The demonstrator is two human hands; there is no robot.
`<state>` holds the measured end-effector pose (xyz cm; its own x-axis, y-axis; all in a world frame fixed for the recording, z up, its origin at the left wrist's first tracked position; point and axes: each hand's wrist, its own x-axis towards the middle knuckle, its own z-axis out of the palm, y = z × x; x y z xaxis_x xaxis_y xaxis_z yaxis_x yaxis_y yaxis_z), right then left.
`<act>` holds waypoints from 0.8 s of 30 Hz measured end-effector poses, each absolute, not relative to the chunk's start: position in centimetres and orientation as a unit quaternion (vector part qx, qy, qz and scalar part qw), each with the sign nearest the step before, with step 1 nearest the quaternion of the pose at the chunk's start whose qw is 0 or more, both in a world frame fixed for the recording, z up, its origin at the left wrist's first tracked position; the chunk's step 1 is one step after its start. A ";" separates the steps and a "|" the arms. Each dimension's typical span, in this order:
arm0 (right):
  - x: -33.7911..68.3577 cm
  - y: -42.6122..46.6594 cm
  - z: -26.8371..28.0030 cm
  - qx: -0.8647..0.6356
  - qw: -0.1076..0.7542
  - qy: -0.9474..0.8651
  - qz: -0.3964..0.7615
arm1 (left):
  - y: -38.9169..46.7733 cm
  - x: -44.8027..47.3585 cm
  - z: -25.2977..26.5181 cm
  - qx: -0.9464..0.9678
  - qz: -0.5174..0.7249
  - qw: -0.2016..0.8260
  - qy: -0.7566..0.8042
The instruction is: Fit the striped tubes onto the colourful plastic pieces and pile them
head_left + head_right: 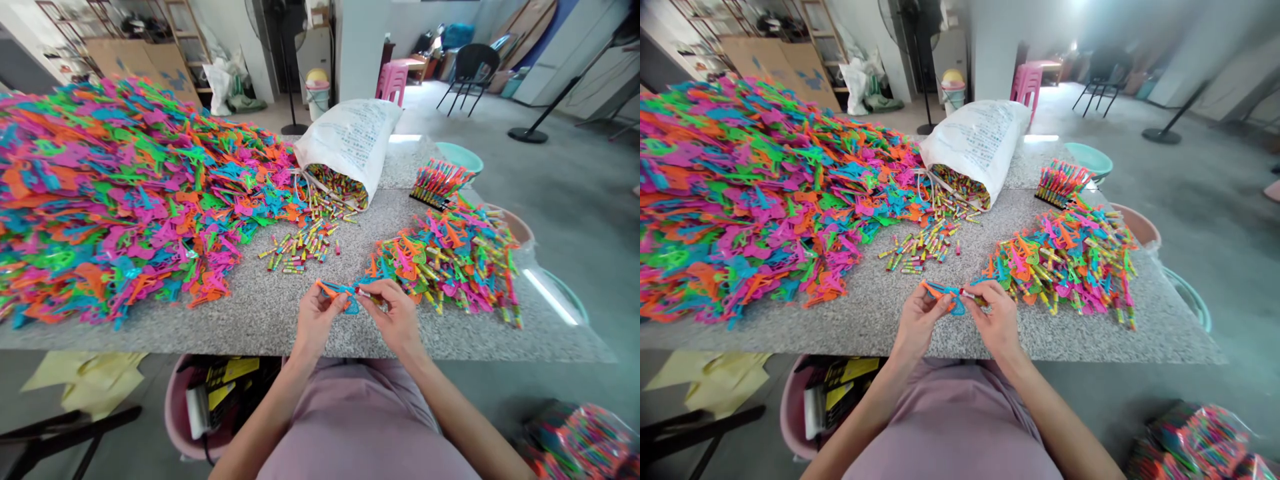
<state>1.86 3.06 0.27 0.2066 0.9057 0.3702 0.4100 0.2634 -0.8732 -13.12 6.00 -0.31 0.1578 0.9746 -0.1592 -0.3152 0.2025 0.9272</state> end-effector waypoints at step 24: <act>8.4 8.8 -3.4 -0.635 0.416 -0.641 -0.116 | 17.9 -24.5 -8.8 0.745 0.190 0.050 0.637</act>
<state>8.44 8.81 -3.42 0.1522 0.7176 0.6796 0.9098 0.1669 -0.3799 -24.48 17.88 -8.79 0.1149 0.9686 0.2204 0.9308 -0.1825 0.3169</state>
